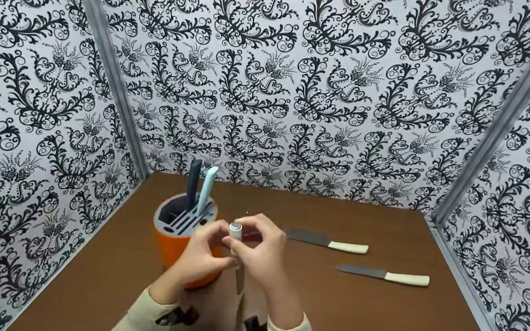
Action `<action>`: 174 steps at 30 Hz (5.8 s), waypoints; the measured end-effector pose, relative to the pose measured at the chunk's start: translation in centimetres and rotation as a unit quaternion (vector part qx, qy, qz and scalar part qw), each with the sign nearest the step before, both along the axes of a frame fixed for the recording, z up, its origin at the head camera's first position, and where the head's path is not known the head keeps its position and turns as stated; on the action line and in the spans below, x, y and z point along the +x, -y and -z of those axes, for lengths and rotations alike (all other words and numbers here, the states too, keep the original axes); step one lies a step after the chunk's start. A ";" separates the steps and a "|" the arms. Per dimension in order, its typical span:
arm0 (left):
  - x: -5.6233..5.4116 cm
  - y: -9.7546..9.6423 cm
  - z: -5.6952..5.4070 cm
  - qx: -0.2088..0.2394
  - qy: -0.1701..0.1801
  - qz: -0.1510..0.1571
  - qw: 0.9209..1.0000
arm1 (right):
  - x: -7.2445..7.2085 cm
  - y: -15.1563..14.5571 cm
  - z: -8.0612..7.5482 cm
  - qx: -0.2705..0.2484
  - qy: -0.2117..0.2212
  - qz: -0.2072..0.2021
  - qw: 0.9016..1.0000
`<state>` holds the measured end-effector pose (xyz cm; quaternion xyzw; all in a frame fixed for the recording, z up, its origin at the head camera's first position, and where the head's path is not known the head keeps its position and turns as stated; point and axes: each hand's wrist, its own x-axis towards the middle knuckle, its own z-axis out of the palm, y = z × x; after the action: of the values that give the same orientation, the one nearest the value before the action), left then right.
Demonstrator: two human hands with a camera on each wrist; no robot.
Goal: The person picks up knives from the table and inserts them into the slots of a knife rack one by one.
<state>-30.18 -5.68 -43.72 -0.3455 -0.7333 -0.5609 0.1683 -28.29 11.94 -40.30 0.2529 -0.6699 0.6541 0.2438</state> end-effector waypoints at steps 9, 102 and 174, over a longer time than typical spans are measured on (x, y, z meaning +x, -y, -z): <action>-0.1 -0.3 0.2 0.000 -0.006 0.003 1.000 | 0.3 0.3 0.0 -0.007 -0.009 0.005 1.000; 7.8 9.7 -7.0 0.400 -0.258 -0.152 0.866 | -7.8 6.6 13.8 0.092 0.193 -0.139 0.967; -2.5 9.3 -3.4 0.099 0.070 -0.310 0.943 | -7.7 7.4 14.4 0.123 0.169 -0.109 0.972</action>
<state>-32.64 -14.99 -40.28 -0.0425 -0.7546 -0.5737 0.3156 -35.95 4.54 -54.69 0.2376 -0.7453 0.6226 0.0214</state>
